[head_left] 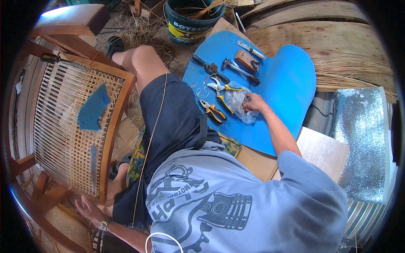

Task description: Repairing the cane weaving on the seat of a wooden chair.

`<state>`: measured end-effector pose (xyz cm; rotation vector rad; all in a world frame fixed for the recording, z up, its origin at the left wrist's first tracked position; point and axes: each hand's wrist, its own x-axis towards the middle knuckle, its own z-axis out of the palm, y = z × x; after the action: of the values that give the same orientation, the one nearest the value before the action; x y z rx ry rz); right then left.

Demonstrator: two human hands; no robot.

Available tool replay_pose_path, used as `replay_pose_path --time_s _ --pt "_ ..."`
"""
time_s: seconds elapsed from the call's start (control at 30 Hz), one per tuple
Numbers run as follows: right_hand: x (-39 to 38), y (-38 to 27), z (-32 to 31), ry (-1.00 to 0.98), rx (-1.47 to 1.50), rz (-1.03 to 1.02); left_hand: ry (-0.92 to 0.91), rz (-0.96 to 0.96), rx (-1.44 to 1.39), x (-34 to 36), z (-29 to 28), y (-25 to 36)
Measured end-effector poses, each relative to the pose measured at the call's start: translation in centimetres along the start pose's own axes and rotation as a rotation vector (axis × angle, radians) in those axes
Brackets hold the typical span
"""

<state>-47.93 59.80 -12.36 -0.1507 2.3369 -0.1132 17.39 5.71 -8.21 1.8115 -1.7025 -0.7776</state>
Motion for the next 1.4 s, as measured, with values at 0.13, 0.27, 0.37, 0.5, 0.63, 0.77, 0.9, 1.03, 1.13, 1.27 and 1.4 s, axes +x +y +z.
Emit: replay_pose_path --time_s 0.13,0.27,0.37,0.5,0.63,0.77,0.9,1.03,1.13,1.27,1.4 --pt "0.5 0.1 0.2 0.057 -0.135 -0.156 -0.025 -0.002 -0.050 -0.3 0.0 -0.1" --pt "1.4 -0.5 0.6 0.069 -0.209 -0.068 -0.008 -0.035 -0.060 -0.5 -0.1 0.3" --pt "1.1 -0.5 0.7 0.161 -0.219 -0.060 -0.037 -0.012 -0.065 -0.5 -0.3 0.4" --pt "-0.5 0.3 0.3 0.110 0.308 0.171 -0.026 -0.033 -0.024 -0.4 -0.4 -0.1" --pt "-1.7 0.8 0.3 0.194 0.261 0.087 -0.011 0.002 0.061 -0.4 0.1 0.3" --pt "-1.4 1.1 0.9 0.357 -0.058 -0.130 -0.059 -0.035 -0.088 -1.2 0.4 2.9" --pt "0.2 1.8 0.9 0.385 -0.331 -0.330 -0.096 -0.164 0.309 -3.3 -0.8 5.5" --pt "2.0 2.7 -0.3 0.201 -0.299 -0.371 0.139 -0.211 0.071 -4.2 -0.1 5.4" --pt "2.1 2.0 -1.2 -0.067 0.057 -0.182 0.229 -0.141 -0.203 -2.9 0.8 4.1" --pt "0.6 -1.0 -2.9 -0.406 0.084 0.161 0.332 -0.111 -0.147 -1.5 0.6 3.1" --pt "-0.4 -3.2 -3.1 -0.376 0.024 0.138 0.324 -0.104 -0.239 -0.4 0.8 3.2"
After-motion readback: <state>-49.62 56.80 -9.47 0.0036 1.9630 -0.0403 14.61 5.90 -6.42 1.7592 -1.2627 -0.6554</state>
